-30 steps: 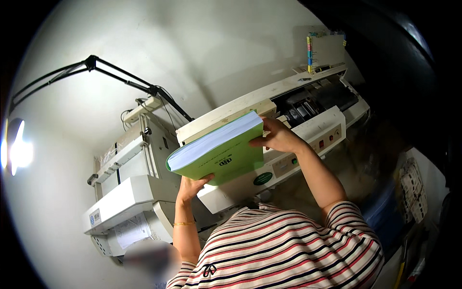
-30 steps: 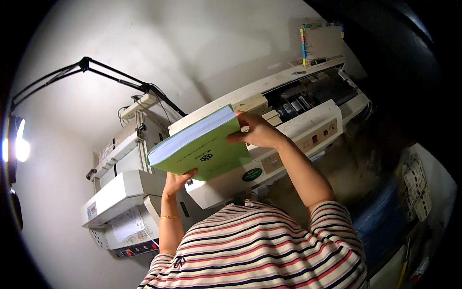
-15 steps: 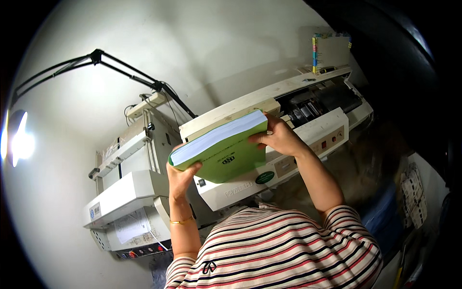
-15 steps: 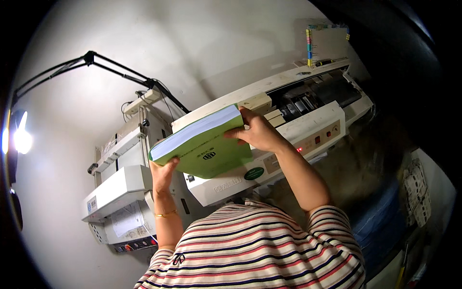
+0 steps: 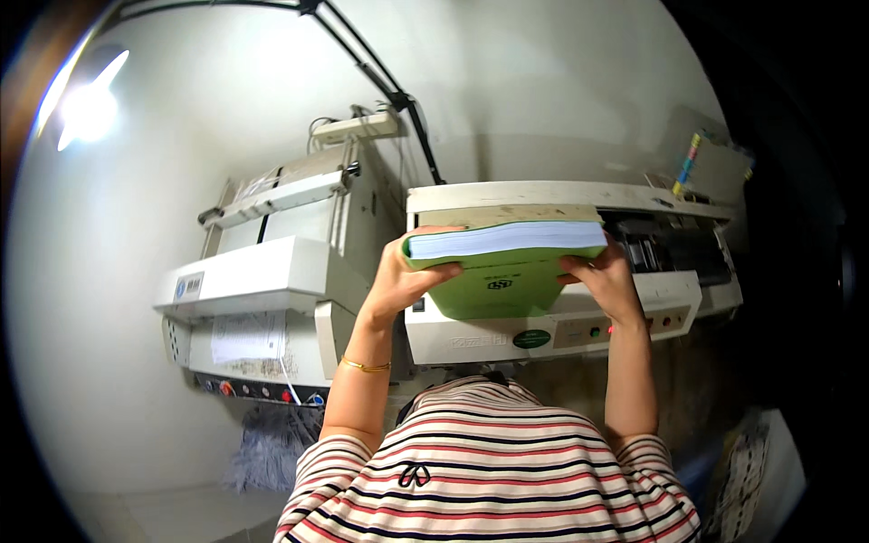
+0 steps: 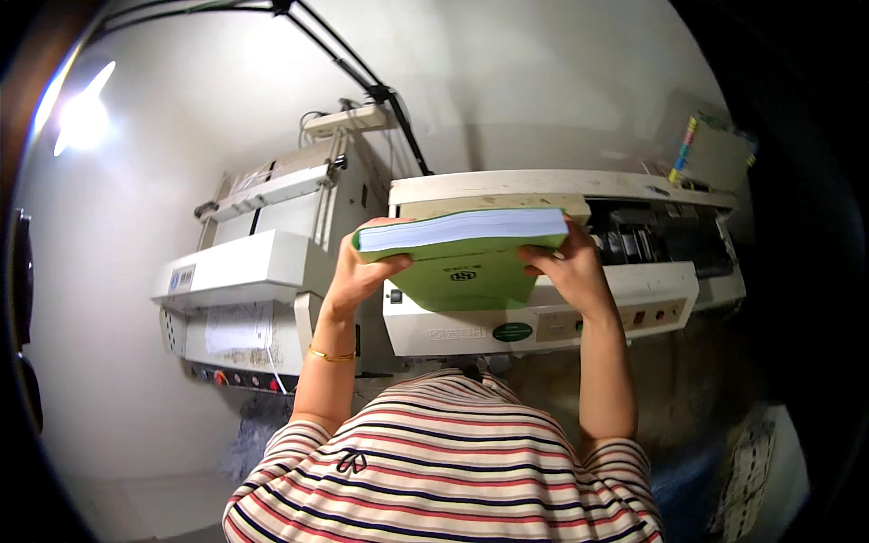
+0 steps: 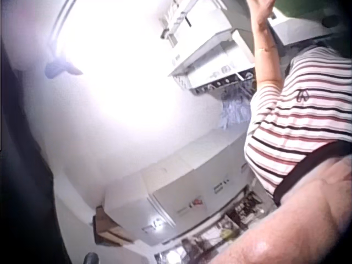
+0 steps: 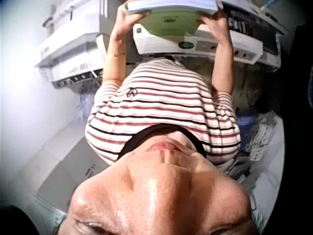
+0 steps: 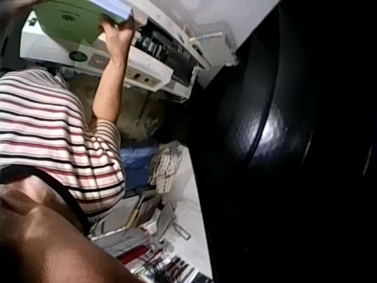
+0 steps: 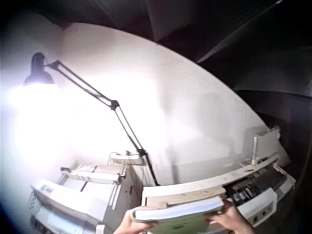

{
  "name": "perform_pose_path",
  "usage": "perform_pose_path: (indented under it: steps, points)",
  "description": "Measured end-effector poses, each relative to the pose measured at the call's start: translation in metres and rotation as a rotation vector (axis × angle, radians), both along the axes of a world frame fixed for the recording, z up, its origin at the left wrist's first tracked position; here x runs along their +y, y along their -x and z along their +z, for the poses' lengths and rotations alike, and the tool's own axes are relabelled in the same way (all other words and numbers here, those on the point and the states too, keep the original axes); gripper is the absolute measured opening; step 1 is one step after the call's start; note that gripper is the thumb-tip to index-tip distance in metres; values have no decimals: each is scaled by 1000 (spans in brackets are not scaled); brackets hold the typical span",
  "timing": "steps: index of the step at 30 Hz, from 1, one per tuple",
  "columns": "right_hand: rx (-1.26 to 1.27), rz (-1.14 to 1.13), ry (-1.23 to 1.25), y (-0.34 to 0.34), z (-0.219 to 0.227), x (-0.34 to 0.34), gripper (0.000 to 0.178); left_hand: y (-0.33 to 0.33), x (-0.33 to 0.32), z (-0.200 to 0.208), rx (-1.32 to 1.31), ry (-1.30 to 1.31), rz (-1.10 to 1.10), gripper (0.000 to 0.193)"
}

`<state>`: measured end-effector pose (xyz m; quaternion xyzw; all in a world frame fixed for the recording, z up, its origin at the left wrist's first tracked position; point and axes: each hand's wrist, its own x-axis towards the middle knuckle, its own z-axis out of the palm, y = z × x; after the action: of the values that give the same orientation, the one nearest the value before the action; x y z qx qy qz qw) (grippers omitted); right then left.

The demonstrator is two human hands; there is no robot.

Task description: The person operates a multifunction printer to print documents onto green paper, then collects the printed sheets and places them into a green folder. The person carries the folder to a binding machine and inserts the documents for binding.

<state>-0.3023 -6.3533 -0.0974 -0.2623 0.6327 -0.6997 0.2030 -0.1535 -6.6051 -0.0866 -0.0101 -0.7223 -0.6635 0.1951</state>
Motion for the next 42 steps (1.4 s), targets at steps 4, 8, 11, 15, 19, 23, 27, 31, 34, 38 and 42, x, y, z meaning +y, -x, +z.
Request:
perform_pose_path:
  steps: [4,8,11,15,19,23,27,31,34,38,42]
  points:
    - [6,3,46,-2,-7,-6,40,-7,-3,-3,38,81,86,38]
    - [42,-12,30,-3,-6,-6,37,-18,-6,1,27,315,280,38]
    - [56,-6,29,1,-6,1,35,-18,2,13,-71,-19,161,34]
    - [132,-47,36,-6,-3,-13,32,-26,7,25,-146,26,153,31]
    - [96,-149,264,-1,-19,-10,43,-22,3,19,-86,155,125,34]
    - [92,-155,309,-3,-19,-7,47,-16,-6,7,-44,238,130,38]
    - [134,-131,252,-5,-14,-6,47,-12,-3,-11,73,46,118,38]
    - [123,-70,226,-4,-11,-4,42,-7,1,-37,220,35,199,37]
    - [113,17,186,4,-12,2,36,-5,2,-46,253,56,257,37]
    - [141,58,131,8,-9,3,29,-3,2,-51,283,57,256,36]
    - [110,50,181,6,-7,6,28,0,6,-43,265,115,223,36]
